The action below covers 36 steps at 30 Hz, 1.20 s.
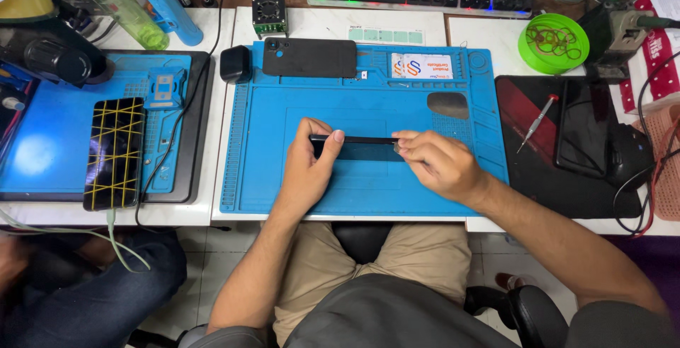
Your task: The person disassembles a smartphone by removing screws and prying open the casing. They separate the screen assembly from the frame, disconnect internal components, and handle the battery and motherboard. The person then reassembles the phone by reconnecting components and closing the casing.
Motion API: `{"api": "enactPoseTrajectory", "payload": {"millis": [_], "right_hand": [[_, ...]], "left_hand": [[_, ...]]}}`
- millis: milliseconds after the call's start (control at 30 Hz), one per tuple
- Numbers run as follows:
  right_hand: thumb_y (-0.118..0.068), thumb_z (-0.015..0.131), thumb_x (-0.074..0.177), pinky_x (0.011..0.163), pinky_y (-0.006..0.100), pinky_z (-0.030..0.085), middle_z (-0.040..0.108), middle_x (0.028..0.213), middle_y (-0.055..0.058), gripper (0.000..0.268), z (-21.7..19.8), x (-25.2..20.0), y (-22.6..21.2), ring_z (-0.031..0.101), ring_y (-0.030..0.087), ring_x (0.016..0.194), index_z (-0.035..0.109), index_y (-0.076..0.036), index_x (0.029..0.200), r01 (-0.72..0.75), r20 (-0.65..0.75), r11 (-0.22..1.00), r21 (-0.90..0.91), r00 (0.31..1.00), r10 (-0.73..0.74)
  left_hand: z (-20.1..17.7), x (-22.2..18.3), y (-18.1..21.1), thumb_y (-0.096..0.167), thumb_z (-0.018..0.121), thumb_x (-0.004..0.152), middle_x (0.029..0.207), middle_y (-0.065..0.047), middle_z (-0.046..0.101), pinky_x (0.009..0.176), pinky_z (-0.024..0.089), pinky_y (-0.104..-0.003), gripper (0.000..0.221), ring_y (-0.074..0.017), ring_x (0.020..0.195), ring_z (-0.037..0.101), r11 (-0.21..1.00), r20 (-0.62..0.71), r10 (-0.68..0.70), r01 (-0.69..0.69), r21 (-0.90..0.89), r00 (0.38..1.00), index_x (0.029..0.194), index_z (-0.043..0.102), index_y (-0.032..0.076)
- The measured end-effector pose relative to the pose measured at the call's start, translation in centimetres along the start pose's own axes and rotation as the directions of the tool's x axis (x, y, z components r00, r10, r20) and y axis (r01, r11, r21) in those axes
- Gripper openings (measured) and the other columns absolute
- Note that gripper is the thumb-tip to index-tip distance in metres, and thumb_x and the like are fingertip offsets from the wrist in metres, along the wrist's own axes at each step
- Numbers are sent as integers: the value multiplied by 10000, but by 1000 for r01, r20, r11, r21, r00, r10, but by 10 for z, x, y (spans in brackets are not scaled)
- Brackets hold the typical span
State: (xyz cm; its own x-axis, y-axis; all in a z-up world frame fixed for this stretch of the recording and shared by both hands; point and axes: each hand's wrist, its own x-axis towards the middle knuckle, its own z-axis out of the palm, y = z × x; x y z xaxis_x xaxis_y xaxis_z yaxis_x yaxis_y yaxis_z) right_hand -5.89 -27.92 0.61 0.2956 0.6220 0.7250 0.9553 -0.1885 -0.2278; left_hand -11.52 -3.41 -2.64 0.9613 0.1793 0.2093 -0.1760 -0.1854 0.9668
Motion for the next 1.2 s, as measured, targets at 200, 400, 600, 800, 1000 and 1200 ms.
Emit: {"api": "enactPoseTrajectory", "payload": {"millis": [200,400,600,800,1000,1200], "right_hand": [[118,783,851,792,339,650,705,917,165,194,1,-2,1,775,288,954,609,38,880,-215,24,972,96,977,214],[150,743,862,828,359,660,701,917,165,187,6,5,6,766,330,1005,590,44,872,-29,9,998,58,1000,29],[144,735,852,815,365,658,698,905,170,158,13,9,10,763,359,1005,612,49,877,171,18,985,-34,985,-170],[145,736,873,777,335,649,702,905,156,161,19,10,5,791,307,972,610,45,867,-255,15,945,205,966,258],[111,777,850,838,370,659,686,919,164,147,24,28,4,755,333,994,641,55,841,283,9,953,-111,959,-283],[97,790,833,828,378,659,683,921,165,137,26,38,-1,751,335,999,657,66,829,288,40,950,-116,958,-286]], "left_hand": [[1,1,0,277,662,1039,975,-72,642,826,471,-273,285,-127,908,556,997,-3,76,-76,-5,997,977,519,39],[4,1,0,270,660,1024,952,-62,639,775,478,-266,273,-118,863,552,1000,-16,21,-21,-14,1000,967,521,42],[1,0,-1,271,657,1030,958,-67,647,788,480,-273,277,-125,875,562,998,-13,61,-61,9,998,979,518,38],[2,1,-1,280,658,1019,948,-70,649,751,484,-288,284,-132,840,567,1000,-9,-1,1,20,1000,973,518,37],[4,-1,-4,261,661,1026,954,-79,654,781,502,-284,276,-135,857,590,999,-18,53,-53,11,998,979,514,33],[1,2,-5,255,655,1018,949,-83,665,753,487,-296,264,-146,832,582,999,-5,34,-33,31,999,971,519,34]]}}
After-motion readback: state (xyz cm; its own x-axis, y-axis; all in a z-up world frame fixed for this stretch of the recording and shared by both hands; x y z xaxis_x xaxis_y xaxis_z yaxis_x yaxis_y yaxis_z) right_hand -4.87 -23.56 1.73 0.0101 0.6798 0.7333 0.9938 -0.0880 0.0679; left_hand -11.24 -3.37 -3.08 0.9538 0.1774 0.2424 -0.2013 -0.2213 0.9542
